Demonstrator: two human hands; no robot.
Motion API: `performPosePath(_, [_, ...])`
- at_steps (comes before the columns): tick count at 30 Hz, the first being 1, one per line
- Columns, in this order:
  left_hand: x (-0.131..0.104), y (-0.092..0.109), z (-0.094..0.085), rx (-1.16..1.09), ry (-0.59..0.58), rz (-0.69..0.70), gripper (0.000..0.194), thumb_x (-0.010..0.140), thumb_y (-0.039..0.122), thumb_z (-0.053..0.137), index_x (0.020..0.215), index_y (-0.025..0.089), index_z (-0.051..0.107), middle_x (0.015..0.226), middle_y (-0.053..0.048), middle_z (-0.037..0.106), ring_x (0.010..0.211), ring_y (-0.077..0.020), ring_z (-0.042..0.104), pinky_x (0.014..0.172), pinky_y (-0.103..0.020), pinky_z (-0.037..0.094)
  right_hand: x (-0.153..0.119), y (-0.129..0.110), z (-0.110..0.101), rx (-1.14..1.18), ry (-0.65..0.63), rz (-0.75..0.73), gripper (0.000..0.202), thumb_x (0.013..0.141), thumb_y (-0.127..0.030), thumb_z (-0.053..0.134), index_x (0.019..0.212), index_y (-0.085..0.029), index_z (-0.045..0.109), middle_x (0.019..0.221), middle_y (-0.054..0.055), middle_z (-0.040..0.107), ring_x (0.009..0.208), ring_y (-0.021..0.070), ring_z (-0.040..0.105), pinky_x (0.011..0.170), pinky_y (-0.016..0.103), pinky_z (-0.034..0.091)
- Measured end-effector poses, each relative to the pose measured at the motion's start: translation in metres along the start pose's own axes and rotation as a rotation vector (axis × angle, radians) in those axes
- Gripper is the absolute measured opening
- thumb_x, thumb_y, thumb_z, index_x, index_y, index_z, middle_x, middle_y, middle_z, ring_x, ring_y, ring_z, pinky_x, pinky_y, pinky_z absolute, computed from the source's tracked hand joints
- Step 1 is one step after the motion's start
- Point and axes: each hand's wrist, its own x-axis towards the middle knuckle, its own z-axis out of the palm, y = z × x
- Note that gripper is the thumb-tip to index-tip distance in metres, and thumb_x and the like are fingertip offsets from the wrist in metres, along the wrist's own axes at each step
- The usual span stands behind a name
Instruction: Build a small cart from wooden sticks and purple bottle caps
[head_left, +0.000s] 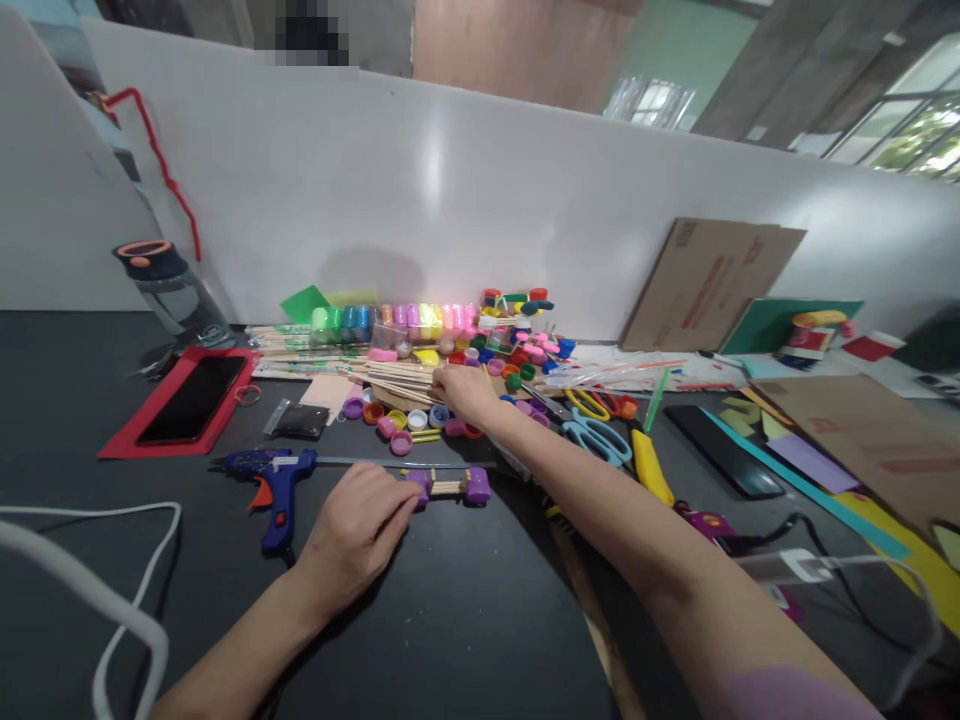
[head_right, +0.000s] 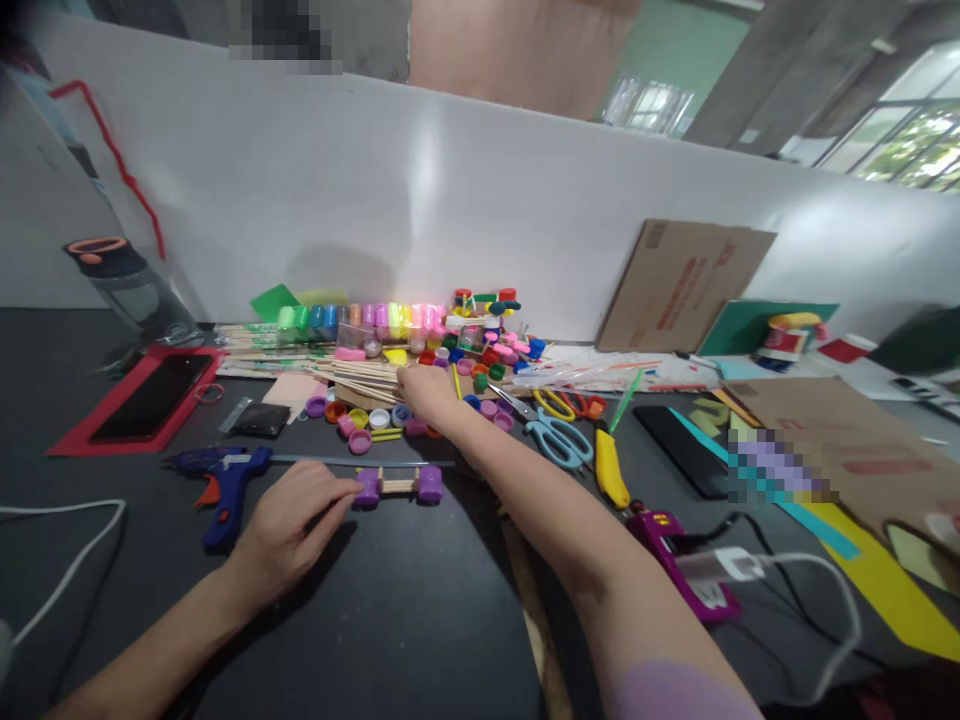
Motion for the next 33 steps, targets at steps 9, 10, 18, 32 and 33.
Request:
performPosePath(9, [0.001,0.000,-0.001,-0.006,0.013,-0.052,0.012,0.094,0.011,0.056,0.096,0.014,0.067,0.075,-0.004,0.066,0.070,-0.0171,0.056,0.072,-0.033,0.043,-0.011,0.030,-0.035,0.049,0.114,0.028,0.033,0.097,-0.034,0.061,0.125,-0.017,0.060,0.128,0.011,0.062,0.107,0.0235,0.065,0.090,0.045,0.056])
performPosePath(10, [0.001,0.000,0.000,-0.010,0.022,-0.066,0.012,0.094,0.011,0.056,0.096,0.014,0.067,0.076,-0.005,0.067,0.071,-0.0172,0.057,0.072,-0.033,0.043,-0.014,0.035,-0.039,0.073,0.130,0.044,0.034,0.097,-0.034,0.061,0.126,-0.017,0.060,0.128,0.011,0.062,0.107,0.0236,0.065,0.090,0.045,0.056])
performPosePath(18, [0.002,0.003,-0.008,-0.075,0.119,-0.263,0.018,0.096,0.016,0.054,0.085,0.016,0.068,0.074,-0.002,0.066,0.072,-0.0155,0.058,0.072,-0.029,0.043,-0.083,0.019,-0.049,0.461,0.163,-0.023,0.021,0.097,-0.024,0.053,0.088,-0.013,0.068,0.082,0.004,0.069,0.075,0.0157,0.063,0.069,0.028,0.049])
performPosePath(32, [0.000,0.003,-0.007,-0.898,0.272,-0.880,0.024,0.084,0.044,0.072,0.080,0.020,0.073,0.062,0.005,0.060,0.061,-0.0077,0.053,0.061,-0.015,0.043,-0.162,-0.067,-0.042,0.843,0.007,-0.146,0.019,0.094,-0.023,0.057,0.077,-0.017,0.064,0.065,-0.005,0.057,0.060,0.0084,0.046,0.060,0.022,0.033])
performPosePath(33, [0.001,0.003,-0.007,-0.913,0.272,-0.889,0.023,0.083,0.043,0.073,0.082,0.020,0.073,0.063,0.004,0.062,0.062,-0.0077,0.054,0.061,-0.016,0.043,-0.161,-0.067,-0.041,0.893,-0.008,-0.122,0.021,0.094,-0.024,0.057,0.074,-0.017,0.062,0.063,-0.005,0.055,0.058,0.0083,0.045,0.059,0.022,0.032])
